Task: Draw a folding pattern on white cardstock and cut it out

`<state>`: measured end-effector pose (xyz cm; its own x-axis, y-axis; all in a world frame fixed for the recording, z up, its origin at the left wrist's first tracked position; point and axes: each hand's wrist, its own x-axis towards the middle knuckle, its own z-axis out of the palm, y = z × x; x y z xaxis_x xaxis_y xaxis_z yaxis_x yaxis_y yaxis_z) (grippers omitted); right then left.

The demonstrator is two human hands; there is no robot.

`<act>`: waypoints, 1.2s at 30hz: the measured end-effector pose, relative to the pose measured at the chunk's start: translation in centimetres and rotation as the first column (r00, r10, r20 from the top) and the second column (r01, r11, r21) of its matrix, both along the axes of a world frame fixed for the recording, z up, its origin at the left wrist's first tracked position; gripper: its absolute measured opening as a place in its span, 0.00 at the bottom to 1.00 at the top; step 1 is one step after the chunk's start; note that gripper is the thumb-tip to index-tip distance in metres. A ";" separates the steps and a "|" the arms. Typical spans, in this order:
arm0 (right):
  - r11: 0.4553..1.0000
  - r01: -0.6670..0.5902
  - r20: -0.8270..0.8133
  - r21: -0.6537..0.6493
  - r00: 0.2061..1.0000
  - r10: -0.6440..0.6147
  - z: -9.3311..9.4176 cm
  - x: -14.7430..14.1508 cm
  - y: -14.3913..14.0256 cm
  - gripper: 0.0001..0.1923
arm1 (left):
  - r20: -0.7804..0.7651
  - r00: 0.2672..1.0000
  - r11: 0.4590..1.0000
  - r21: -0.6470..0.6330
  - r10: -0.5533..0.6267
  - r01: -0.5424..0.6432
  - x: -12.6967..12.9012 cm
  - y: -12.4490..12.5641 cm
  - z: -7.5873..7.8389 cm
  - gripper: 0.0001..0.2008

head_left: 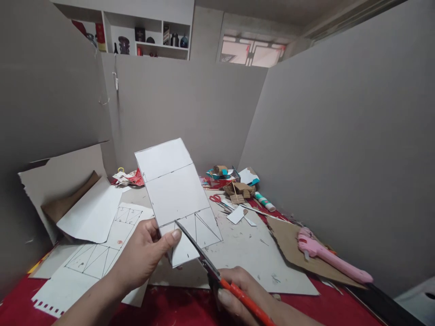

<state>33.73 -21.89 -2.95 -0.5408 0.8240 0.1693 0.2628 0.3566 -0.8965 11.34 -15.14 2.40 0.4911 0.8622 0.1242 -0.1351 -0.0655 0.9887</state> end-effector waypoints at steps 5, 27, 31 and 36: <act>0.999 0.033 0.008 0.031 0.999 -0.033 -0.6 0.1 0.0 0.26 | -0.006 1.000 1.000 -0.013 -0.004 0.003 0.0 -0.1 0.0 0.16; 0.995 0.017 0.034 -0.103 0.999 -0.013 -0.4 0.6 -0.7 0.30 | 0.067 0.990 0.985 0.109 0.128 -0.135 -0.9 0.5 0.2 0.17; 0.997 -0.001 0.023 -0.083 1.000 0.003 0.0 0.7 -0.5 0.29 | 0.068 0.992 0.986 0.127 0.102 -0.110 -1.1 0.6 0.2 0.17; 0.991 0.038 0.013 -0.129 0.999 -0.037 0.9 0.1 -1.1 0.30 | 0.057 0.997 0.989 0.132 0.056 -0.063 -1.4 0.8 0.0 0.17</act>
<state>33.84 -22.97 -2.06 -0.5101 0.8584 0.0546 0.2836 0.2278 -0.9315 9.98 -14.31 2.37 0.4292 0.8637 0.2643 -0.1789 -0.2056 0.9622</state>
